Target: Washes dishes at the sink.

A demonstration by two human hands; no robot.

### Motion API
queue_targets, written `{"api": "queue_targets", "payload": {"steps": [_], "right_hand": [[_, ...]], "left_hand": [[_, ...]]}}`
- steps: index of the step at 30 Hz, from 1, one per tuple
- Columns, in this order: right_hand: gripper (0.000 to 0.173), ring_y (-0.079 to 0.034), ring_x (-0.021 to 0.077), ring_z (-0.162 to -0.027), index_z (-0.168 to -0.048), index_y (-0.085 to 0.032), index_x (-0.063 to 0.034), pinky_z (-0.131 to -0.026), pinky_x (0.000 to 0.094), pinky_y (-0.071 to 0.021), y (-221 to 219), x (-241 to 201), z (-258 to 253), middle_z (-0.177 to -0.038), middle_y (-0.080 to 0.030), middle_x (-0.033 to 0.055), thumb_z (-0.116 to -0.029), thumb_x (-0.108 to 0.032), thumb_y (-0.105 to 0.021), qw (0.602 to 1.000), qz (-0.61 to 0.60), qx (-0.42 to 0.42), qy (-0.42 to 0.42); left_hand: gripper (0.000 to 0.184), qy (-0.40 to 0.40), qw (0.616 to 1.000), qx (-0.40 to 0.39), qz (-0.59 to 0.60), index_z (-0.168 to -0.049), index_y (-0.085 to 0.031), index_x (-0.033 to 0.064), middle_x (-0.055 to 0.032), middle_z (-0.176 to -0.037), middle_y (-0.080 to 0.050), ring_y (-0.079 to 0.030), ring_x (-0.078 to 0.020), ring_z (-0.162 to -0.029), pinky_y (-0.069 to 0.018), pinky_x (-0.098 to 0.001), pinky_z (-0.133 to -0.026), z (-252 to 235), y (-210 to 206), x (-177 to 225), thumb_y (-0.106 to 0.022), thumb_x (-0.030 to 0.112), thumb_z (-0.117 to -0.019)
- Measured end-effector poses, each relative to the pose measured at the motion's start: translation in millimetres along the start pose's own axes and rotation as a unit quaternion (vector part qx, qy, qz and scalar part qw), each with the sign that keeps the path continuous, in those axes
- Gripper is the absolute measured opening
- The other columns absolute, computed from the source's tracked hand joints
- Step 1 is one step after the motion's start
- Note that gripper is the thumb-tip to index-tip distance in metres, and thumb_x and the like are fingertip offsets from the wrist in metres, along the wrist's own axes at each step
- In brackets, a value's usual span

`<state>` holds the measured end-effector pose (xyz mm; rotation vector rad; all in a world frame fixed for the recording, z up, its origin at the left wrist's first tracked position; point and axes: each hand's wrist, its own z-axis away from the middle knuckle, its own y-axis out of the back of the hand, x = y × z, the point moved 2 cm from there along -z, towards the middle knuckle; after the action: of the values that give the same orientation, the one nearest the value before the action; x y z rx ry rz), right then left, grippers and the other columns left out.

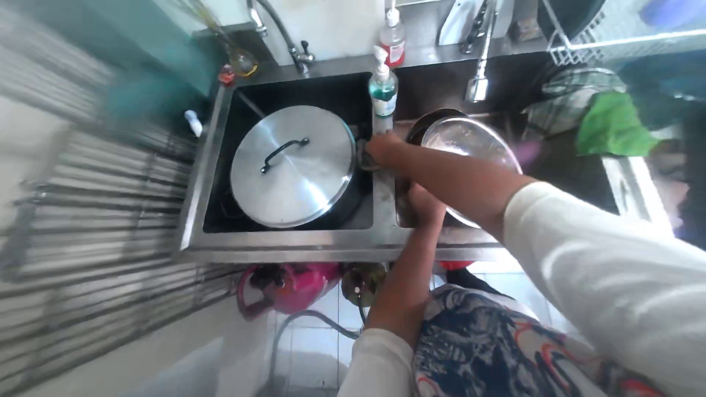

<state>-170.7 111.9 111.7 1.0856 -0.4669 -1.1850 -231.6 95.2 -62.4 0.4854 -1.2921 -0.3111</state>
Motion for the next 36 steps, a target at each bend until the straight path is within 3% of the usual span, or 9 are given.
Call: {"api": "queue_targets", "payload": {"steps": [2,3,8,12,17,22,27,32,36], "right_hand": [[0.030,-0.060,0.0517,-0.117,-0.112,-0.071,0.0081,-0.099,0.0704,-0.0439,-63.1,40.0,-73.0,-0.118,-0.067,0.0326,-0.0904,-0.012,-0.075,0.979,-0.053,0.184,0.076],[0.032,-0.059,0.0496,-0.121,-0.119,-0.070,0.0036,-0.101,0.0699,-0.0437,-64.5,50.3,-90.5,-0.123,-0.065,0.0296,-0.0916,-0.013,-0.074,0.987,-0.061,0.145,0.044],[0.018,-0.071,0.0385,-0.092,-0.109,-0.071,-0.0087,-0.077,0.0661,-0.0554,-20.2,160.0,6.1,-0.096,-0.072,0.0165,-0.0962,-0.019,-0.065,0.960,-0.176,0.187,-0.114],[0.022,-0.068,0.0454,-0.101,-0.112,-0.073,-0.0004,-0.087,0.0716,-0.0506,-23.3,303.5,14.0,-0.105,-0.072,0.0251,-0.0982,-0.015,-0.063,0.897,-0.271,0.270,-0.220],[0.037,-0.060,0.0469,-0.123,-0.133,-0.062,0.0029,-0.103,0.0676,-0.0459,-15.4,388.0,-83.7,-0.130,-0.063,0.0298,-0.1001,-0.012,-0.059,0.836,-0.414,0.299,-0.201],[0.067,-0.051,0.0442,-0.138,-0.156,-0.036,0.0026,-0.112,0.0624,-0.0423,19.9,427.4,-161.3,-0.148,-0.051,0.0287,-0.0951,-0.008,-0.064,0.804,-0.459,0.329,-0.185],[0.042,-0.059,0.0414,-0.129,-0.138,-0.059,0.0022,-0.109,0.0589,-0.0467,14.8,438.4,-170.0,-0.135,-0.062,0.0266,-0.0988,-0.014,-0.057,0.834,-0.375,0.354,-0.197],[0.038,-0.055,0.0492,-0.132,-0.131,-0.060,0.0087,-0.107,0.0655,-0.0451,-11.2,423.0,-142.4,-0.138,-0.058,0.0317,-0.1056,-0.015,-0.046,0.914,-0.249,0.264,-0.183],[0.061,-0.066,0.0375,-0.115,-0.126,-0.066,0.0007,-0.100,0.0594,-0.0503,-24.9,380.5,-96.2,-0.122,-0.068,0.0234,-0.1118,-0.048,-0.032,0.837,-0.463,0.258,-0.136]], "left_hand": [[0.026,-0.005,0.998,0.022,0.061,-0.112,-0.066,-0.0070,-0.0178,-0.097,-0.071,-0.069,-0.0233,-0.094,-0.0548,-0.0409,-0.089,-9.2,-2.9,-3.4,-0.072,0.009,-0.0928],[0.020,-0.019,0.995,0.040,0.094,-0.108,-0.067,-0.0060,-0.0151,-0.089,-0.071,-0.069,-0.0207,-0.085,-0.0567,-0.0400,-0.081,-14.5,-6.1,-7.3,-0.070,0.006,-0.0926],[0.047,0.015,0.991,0.005,0.136,-0.141,-0.054,-0.0036,-0.0195,-0.102,-0.073,-0.071,-0.0224,-0.090,-0.0591,-0.0404,-0.082,-32.9,-1.4,-3.0,-0.059,-0.004,-0.0948],[0.046,0.009,0.992,0.029,0.121,-0.139,-0.055,-0.0054,-0.0211,-0.108,-0.072,-0.071,-0.0221,-0.096,-0.0583,-0.0395,-0.087,-46.7,-1.7,12.7,-0.061,-0.006,-0.0934],[0.045,-0.001,0.990,0.055,0.130,-0.137,-0.056,-0.0073,-0.0194,-0.107,-0.072,-0.070,-0.0166,-0.093,-0.0583,-0.0338,-0.084,-56.3,-12.5,23.2,-0.063,-0.008,-0.0922],[0.043,0.033,0.986,0.076,0.143,-0.134,-0.055,-0.0103,-0.0180,-0.107,-0.070,-0.069,-0.0127,-0.089,-0.0584,-0.0293,-0.080,-59.0,-20.9,40.9,-0.060,-0.012,-0.0915],[0.035,0.048,0.985,0.086,0.143,-0.126,-0.061,-0.0066,-0.0136,-0.099,-0.072,-0.070,-0.0122,-0.084,-0.0594,-0.0299,-0.076,-62.6,-30.0,45.4,-0.061,-0.013,-0.0916],[0.038,0.043,0.987,0.075,0.134,-0.127,-0.063,-0.0031,-0.0137,-0.101,-0.072,-0.070,-0.0152,-0.085,-0.0595,-0.0337,-0.076,-67.8,-37.7,50.3,-0.061,-0.012,-0.0900],[0.040,0.066,0.986,0.066,0.138,-0.130,-0.062,0.0003,-0.0140,-0.106,-0.072,-0.070,-0.0182,-0.088,-0.0592,-0.0371,-0.078,-68.8,-40.9,53.8,-0.062,-0.011,-0.0917]]}}
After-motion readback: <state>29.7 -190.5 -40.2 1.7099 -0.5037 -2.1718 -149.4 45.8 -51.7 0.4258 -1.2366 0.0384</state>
